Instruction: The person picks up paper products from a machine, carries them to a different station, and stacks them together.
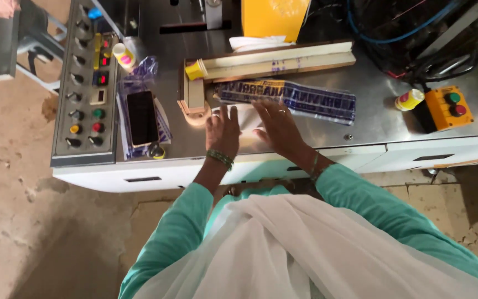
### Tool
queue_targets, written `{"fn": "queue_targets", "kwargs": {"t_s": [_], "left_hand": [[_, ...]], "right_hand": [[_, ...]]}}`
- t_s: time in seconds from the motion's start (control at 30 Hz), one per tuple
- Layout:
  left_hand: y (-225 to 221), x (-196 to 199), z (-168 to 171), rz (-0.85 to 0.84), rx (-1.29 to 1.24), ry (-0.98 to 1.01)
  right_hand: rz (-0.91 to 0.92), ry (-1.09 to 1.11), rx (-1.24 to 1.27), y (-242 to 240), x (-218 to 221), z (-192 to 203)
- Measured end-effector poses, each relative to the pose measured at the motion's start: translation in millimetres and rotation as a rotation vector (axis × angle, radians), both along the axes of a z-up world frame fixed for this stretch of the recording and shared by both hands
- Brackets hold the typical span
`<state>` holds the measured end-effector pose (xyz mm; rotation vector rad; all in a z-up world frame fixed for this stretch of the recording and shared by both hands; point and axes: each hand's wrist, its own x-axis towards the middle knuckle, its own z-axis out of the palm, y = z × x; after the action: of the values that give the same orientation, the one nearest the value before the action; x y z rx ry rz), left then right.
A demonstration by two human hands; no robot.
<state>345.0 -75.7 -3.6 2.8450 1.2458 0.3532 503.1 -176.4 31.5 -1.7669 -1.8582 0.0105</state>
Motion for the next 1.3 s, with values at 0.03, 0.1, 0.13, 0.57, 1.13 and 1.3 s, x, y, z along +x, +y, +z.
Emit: {"fn": "queue_targets", "kwargs": {"t_s": [0.03,0.1,0.13,0.57,1.13,1.3], "left_hand": [[-13.4,-5.9,-8.1,0.006,-0.011,0.006],[-37.0,-18.4,-22.6,-0.069,-0.003,-0.025],[-42.2,-23.3,-31.0,-0.064,-0.008,-0.019],[-51.3,-29.8,-97.6,-0.42,0.201,0.019],[-6.7,-9.9,-35.1,-0.539,-0.053,-0.083],[32.2,-4.0,-15.3,-0.188,0.047,-0.066]], "right_hand": [[0.006,0.006,-0.011,-12.3,1.9,-3.6],[0.13,-0.131,-0.029,-33.5,5.1,-9.8],[0.136,-0.124,-0.034,-42.9,3.5,-12.8],[0.15,-0.366,-0.323,-62.6,-0.8,-65.2],[0.038,-0.077,-0.468,-84.4,73.6,-64.9],[-0.27,-0.072,-0.46,-71.1,128.0,-67.3]]}}
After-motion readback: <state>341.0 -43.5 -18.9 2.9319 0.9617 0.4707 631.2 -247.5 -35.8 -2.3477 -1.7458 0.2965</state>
